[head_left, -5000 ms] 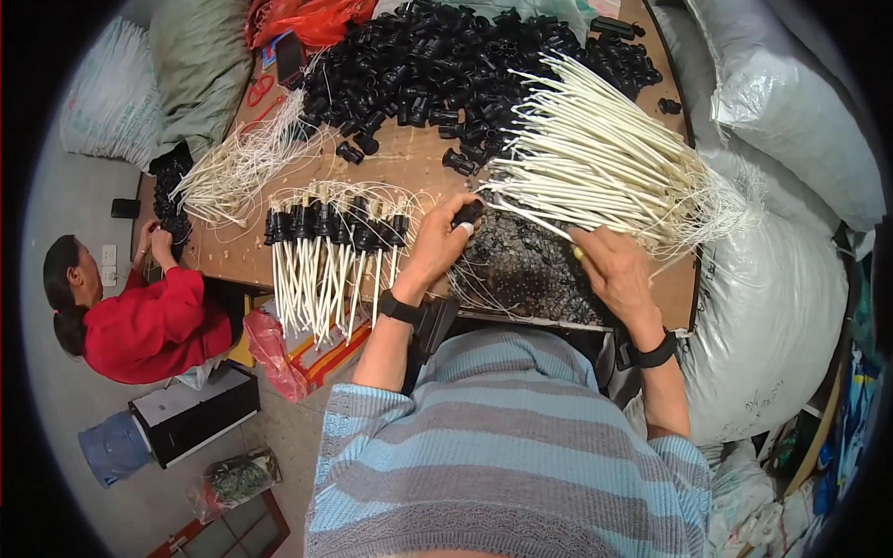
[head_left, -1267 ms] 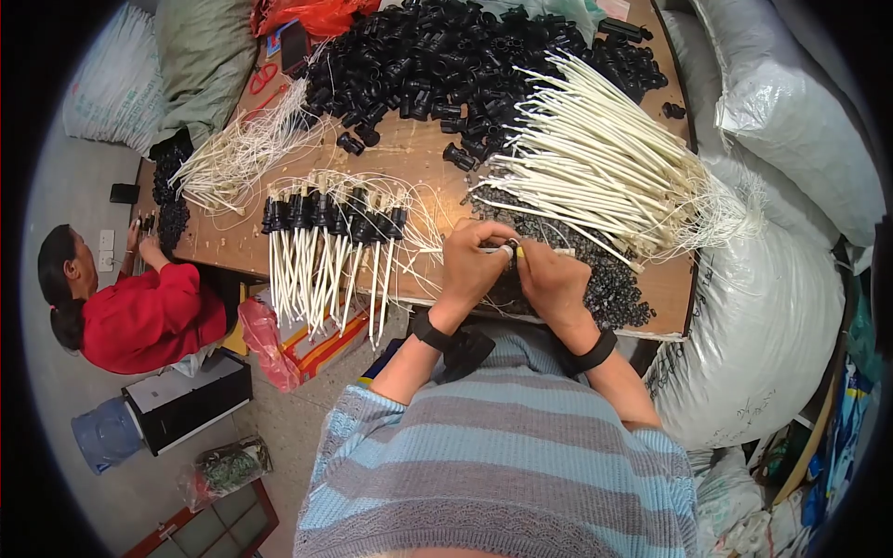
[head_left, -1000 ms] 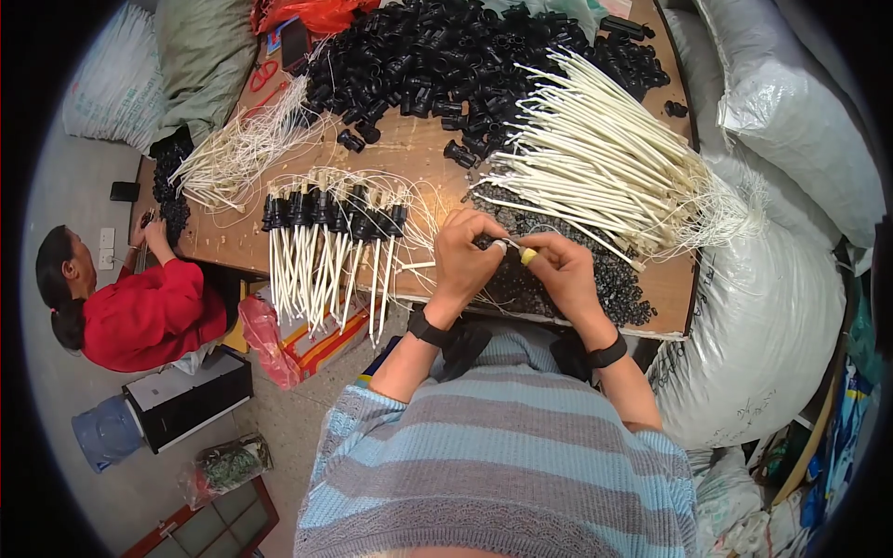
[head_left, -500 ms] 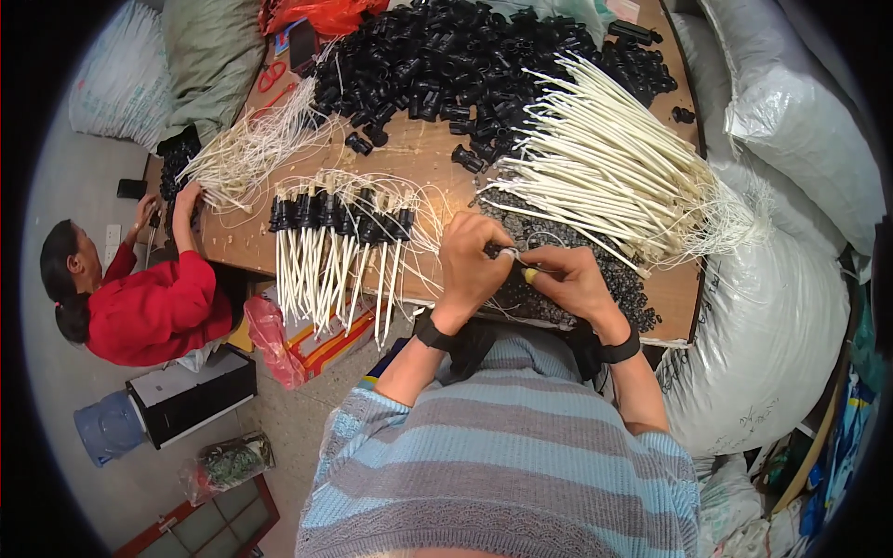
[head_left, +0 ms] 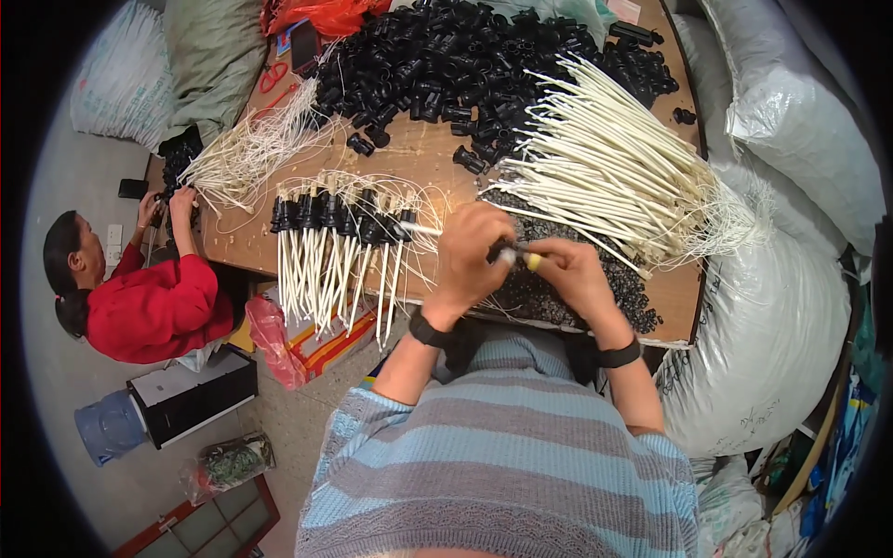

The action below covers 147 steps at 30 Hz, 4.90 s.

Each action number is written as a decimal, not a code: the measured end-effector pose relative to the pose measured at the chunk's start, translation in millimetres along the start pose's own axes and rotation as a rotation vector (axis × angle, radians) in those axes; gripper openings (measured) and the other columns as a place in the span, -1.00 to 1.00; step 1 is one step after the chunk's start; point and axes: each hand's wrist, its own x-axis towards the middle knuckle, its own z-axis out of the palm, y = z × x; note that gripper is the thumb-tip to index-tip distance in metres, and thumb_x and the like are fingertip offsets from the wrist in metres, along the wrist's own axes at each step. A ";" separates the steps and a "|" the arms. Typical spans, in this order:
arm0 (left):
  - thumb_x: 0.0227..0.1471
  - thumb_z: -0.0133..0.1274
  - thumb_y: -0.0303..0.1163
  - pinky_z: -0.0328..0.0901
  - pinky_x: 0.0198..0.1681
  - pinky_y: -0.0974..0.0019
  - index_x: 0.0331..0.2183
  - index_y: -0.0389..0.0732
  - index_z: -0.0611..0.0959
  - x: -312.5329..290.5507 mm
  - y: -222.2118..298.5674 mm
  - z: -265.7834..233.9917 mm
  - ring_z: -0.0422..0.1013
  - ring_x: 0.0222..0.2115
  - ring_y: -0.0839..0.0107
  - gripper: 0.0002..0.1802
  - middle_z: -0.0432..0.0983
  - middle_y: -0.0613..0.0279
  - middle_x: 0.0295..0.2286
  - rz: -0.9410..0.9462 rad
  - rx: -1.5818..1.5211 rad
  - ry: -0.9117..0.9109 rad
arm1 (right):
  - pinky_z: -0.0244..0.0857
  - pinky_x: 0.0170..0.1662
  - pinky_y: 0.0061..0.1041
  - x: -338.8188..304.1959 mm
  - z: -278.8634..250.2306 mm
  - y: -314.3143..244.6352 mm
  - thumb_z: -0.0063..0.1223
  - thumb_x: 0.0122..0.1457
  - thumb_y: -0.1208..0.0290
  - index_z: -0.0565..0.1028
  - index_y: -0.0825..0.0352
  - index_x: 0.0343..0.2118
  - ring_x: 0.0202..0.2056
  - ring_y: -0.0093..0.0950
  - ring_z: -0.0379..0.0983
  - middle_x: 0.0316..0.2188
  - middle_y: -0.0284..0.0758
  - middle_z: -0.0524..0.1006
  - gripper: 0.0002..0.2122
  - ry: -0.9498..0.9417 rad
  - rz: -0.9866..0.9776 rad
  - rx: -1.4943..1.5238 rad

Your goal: The person assembles components by hand, picking up a black plastic part and a white wire, inserting the wire into the part, and then sliding a small grey sleeve over the connection. The completed assembly is then placed onto the table before the process repeats.

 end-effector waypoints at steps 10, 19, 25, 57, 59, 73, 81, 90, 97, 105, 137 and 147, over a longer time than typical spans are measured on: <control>-0.25 0.13 -0.57 0.37 -0.33 0.22 -0.21 -0.14 0.59 -12.3 -11.0 -1.0 0.47 -0.38 0.13 -0.58 0.54 0.14 -0.37 -0.109 -0.232 -0.583 | 0.21 -0.57 -0.58 -12.4 -14.7 1.0 0.07 0.02 0.62 0.56 0.29 -0.12 -0.67 -0.51 0.34 -0.63 -0.44 0.49 -0.68 0.136 -0.329 -0.273; -0.30 0.18 -0.51 0.35 -0.43 0.20 -0.30 -0.14 0.61 -6.3 8.8 -3.8 0.47 -0.45 0.18 -0.64 0.49 0.21 -0.50 0.043 0.003 -0.459 | 0.23 -0.56 -0.35 -8.6 -9.8 -18.0 0.21 0.00 0.22 0.60 0.20 -0.20 -0.64 -0.26 0.42 -0.73 -0.24 0.44 -0.70 0.125 -0.219 -0.715; -0.26 0.13 -0.42 0.31 -0.53 0.17 -0.45 -0.12 0.55 -12.2 14.5 -10.4 0.45 -0.49 0.25 -0.82 0.39 0.28 -0.57 0.176 0.096 -0.505 | 0.00 -0.59 -0.62 9.0 -22.8 -20.2 0.22 -0.02 0.47 0.61 0.42 -0.41 -0.65 -0.75 0.13 -0.73 -0.51 0.37 -0.87 -0.329 0.201 -0.324; -0.25 0.06 -0.63 0.27 0.04 0.14 -0.16 -0.20 0.63 46.3 -82.3 -29.2 0.37 -0.06 0.06 -0.53 0.51 0.08 -0.12 -0.079 0.155 -0.188 | 0.29 -0.40 -0.26 -1.0 -35.5 -1.5 0.16 -0.06 0.46 0.54 0.30 -0.44 -0.42 -0.18 0.47 -0.48 -0.22 0.52 -0.90 0.472 -0.295 -1.037; -0.23 0.06 -0.64 0.26 0.05 0.12 -0.15 -0.19 0.62 52.1 -97.8 -8.3 0.35 -0.04 0.05 -0.53 0.50 0.08 -0.11 -0.021 0.231 -0.270 | 0.26 -0.41 -0.23 -3.8 -48.3 11.6 0.13 -0.07 0.48 0.52 0.30 -0.46 -0.42 -0.17 0.45 -0.50 -0.22 0.49 -0.91 0.460 -0.224 -1.113; -0.07 0.00 -0.52 0.33 -0.31 0.39 -0.10 -0.20 0.57 17.6 -73.7 -30.7 0.46 -0.41 0.42 -0.60 0.54 0.08 -0.43 -0.548 -0.281 -0.375 | 0.30 -0.45 -0.36 -10.6 -28.4 -10.8 0.11 0.08 0.48 0.59 0.27 -0.24 -0.51 -0.22 0.47 -0.51 -0.19 0.53 -0.83 0.328 -0.437 -0.758; -0.20 -0.10 -0.71 0.28 -0.09 0.26 -0.22 -0.20 0.56 19.8 -62.4 -39.1 0.42 -0.22 0.18 -0.58 0.51 0.11 -0.29 -0.363 -0.315 -0.450 | 0.25 -0.50 -0.34 -14.8 -21.2 -13.8 0.16 0.03 0.50 0.60 0.30 -0.26 -0.55 -0.24 0.46 -0.56 -0.19 0.50 -0.82 0.296 -0.463 -0.706; -0.25 0.03 -0.69 0.01 0.12 -0.05 -0.33 -0.03 0.66 -3.5 -64.4 -19.9 0.37 -0.04 0.19 -0.61 0.58 0.23 -0.22 0.067 0.141 -0.217 | 0.28 -0.52 -0.35 -19.1 -24.0 -7.4 0.20 -0.01 0.45 0.49 0.18 -0.02 -0.58 -0.23 0.46 -0.59 -0.23 0.52 -0.59 0.338 -0.383 -1.087; -0.21 0.18 -0.47 0.29 -0.62 0.29 -0.20 -0.05 0.58 10.6 13.1 -19.1 0.43 -0.59 0.34 -0.60 0.46 0.29 -0.60 0.363 0.145 -0.433 | 0.36 -0.38 -0.38 -1.4 -10.6 -6.2 0.22 -0.06 0.54 0.51 0.27 -0.32 -0.40 -0.25 0.53 -0.32 -0.12 0.56 -0.80 0.288 -0.467 -0.773; -0.05 0.13 -0.47 0.29 -0.56 0.35 -0.32 -0.28 0.62 5.3 -7.0 -17.6 0.46 -0.62 0.43 -0.82 0.54 0.14 -0.62 -0.946 -0.722 -0.377 | 0.25 -0.54 -0.52 -9.3 2.9 -27.3 0.25 -0.05 0.50 0.50 0.27 -0.27 -0.62 -0.49 0.36 -0.60 -0.34 0.44 -0.76 -0.009 -0.426 -0.590; -0.29 0.06 -0.71 0.33 -0.17 0.20 -0.08 -0.17 0.44 -6.9 -6.0 -21.2 0.42 -0.21 0.09 -0.40 0.51 0.14 -0.32 -0.214 -0.303 -0.580 | 0.32 -0.44 -0.28 -5.5 26.8 2.5 0.07 0.06 0.56 0.47 0.29 -0.22 -0.47 -0.12 0.48 -0.52 -0.12 0.48 -0.80 0.059 -0.421 -0.593; -0.30 0.15 -0.65 0.30 -0.20 0.31 -0.39 -0.20 0.58 -13.2 -5.7 -16.0 0.41 -0.29 0.24 -0.71 0.51 0.23 -0.41 -0.054 -0.197 -0.257 | 0.32 -0.54 -0.23 -2.7 36.1 5.5 0.02 0.02 0.58 0.38 0.32 -0.36 -0.54 -0.13 0.47 -0.55 -0.18 0.48 -0.88 0.226 -0.532 -0.781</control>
